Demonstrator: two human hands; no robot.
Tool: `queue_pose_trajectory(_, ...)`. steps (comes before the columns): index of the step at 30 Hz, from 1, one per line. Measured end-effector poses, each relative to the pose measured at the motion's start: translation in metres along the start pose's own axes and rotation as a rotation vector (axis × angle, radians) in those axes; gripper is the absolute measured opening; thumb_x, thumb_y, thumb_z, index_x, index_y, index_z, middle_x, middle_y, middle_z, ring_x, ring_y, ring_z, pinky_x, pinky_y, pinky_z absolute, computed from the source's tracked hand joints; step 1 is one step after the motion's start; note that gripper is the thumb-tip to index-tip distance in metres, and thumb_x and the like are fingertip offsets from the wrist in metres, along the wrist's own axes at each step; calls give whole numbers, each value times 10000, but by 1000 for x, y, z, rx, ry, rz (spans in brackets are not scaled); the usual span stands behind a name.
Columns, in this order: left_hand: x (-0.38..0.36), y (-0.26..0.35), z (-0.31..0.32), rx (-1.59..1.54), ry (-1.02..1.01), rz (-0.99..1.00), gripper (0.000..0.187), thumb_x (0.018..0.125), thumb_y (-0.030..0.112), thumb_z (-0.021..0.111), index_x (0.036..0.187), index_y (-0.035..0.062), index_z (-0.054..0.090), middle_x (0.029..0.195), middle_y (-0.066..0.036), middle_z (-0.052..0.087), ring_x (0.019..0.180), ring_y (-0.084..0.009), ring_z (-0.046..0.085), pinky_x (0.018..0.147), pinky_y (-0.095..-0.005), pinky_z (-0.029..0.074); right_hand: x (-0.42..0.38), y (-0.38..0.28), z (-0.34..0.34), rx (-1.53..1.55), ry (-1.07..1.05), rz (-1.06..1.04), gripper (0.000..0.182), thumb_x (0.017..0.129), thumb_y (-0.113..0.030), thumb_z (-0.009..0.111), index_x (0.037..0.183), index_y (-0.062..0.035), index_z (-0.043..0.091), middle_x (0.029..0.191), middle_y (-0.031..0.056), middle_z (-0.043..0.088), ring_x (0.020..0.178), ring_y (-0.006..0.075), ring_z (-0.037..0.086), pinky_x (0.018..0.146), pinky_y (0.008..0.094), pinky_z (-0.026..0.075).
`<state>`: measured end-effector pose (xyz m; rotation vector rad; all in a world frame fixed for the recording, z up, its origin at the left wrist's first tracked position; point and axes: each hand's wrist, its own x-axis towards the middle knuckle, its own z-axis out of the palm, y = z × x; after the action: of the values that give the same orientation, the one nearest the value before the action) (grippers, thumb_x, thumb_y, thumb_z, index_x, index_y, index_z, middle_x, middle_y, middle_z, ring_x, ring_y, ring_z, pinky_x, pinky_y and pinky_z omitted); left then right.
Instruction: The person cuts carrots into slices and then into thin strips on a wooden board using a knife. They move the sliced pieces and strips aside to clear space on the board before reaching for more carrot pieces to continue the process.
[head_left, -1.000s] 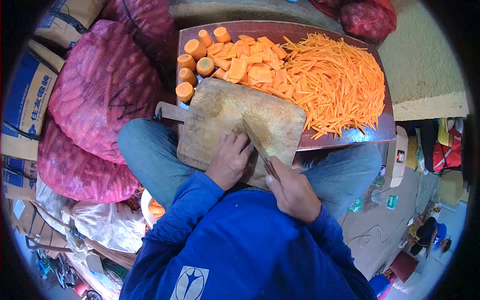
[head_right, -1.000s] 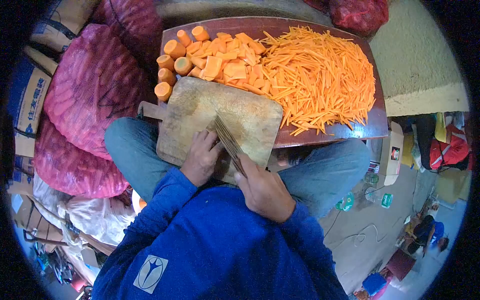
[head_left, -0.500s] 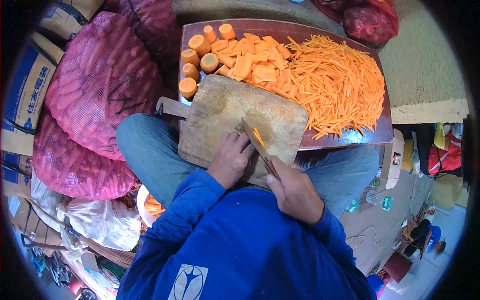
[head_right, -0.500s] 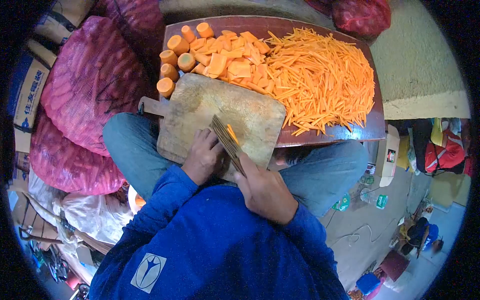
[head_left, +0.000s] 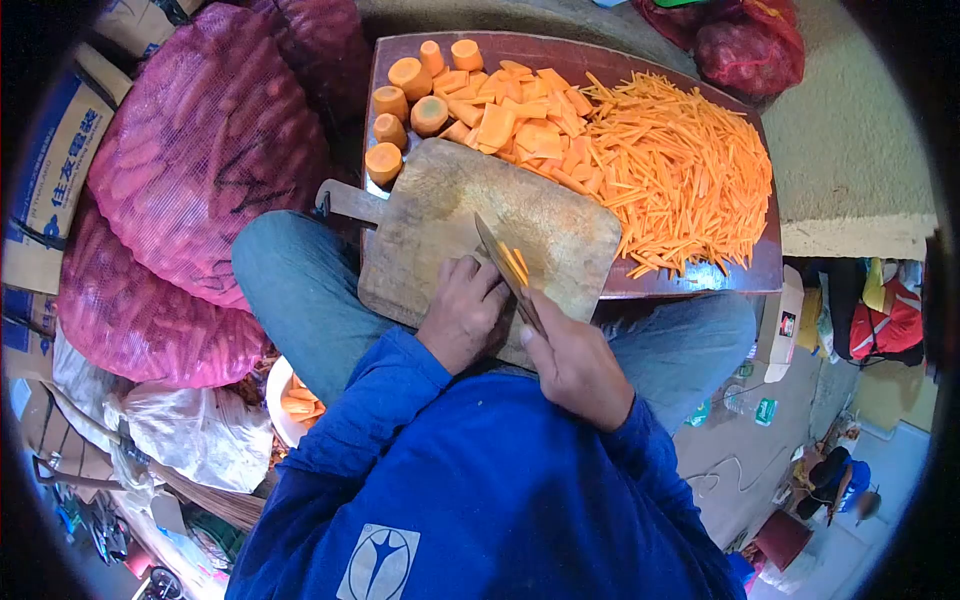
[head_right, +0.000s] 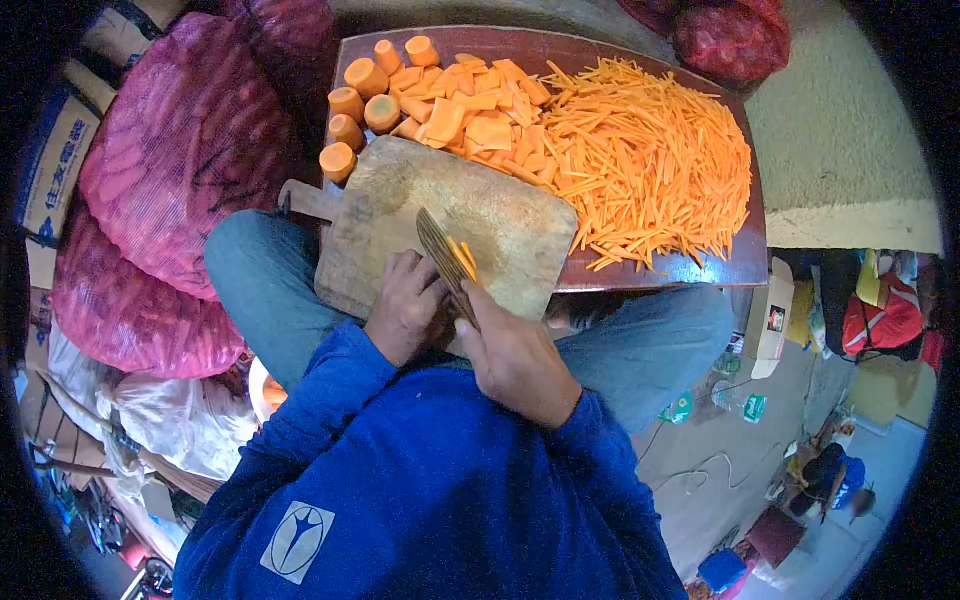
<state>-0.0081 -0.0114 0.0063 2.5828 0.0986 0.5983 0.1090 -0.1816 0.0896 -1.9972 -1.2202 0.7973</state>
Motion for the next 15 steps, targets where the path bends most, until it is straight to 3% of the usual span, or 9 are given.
queue_pose_trajectory(6,-1,-3,-1,-84,60,-19,322,761,63,742,1075,-4,736,1088,-132,631,978,-336,572,862,-463,447,-26,-5,-4,-58,-7,-5,448,1073,-160,598,1451,62,506,1045,346,713,940,531,708,810,578,563)
queue_pose_trajectory(12,-3,0,1,-83,85,-39,332,742,38,768,1070,-2,734,1076,-134,631,978,-343,568,854,-468,441,5,-10,-4,21,-43,66,442,1060,-161,618,1437,43,509,1046,346,713,929,537,710,802,584,561)
queue_pose_trajectory(15,-5,-4,3,-110,99,-53,318,746,30,768,1060,1,729,1063,-134,626,976,-343,566,854,-468,439,-18,-9,-4,4,5,-12,421,1055,-148,621,1419,38,521,1043,352,707,922,541,710,789,583,561)
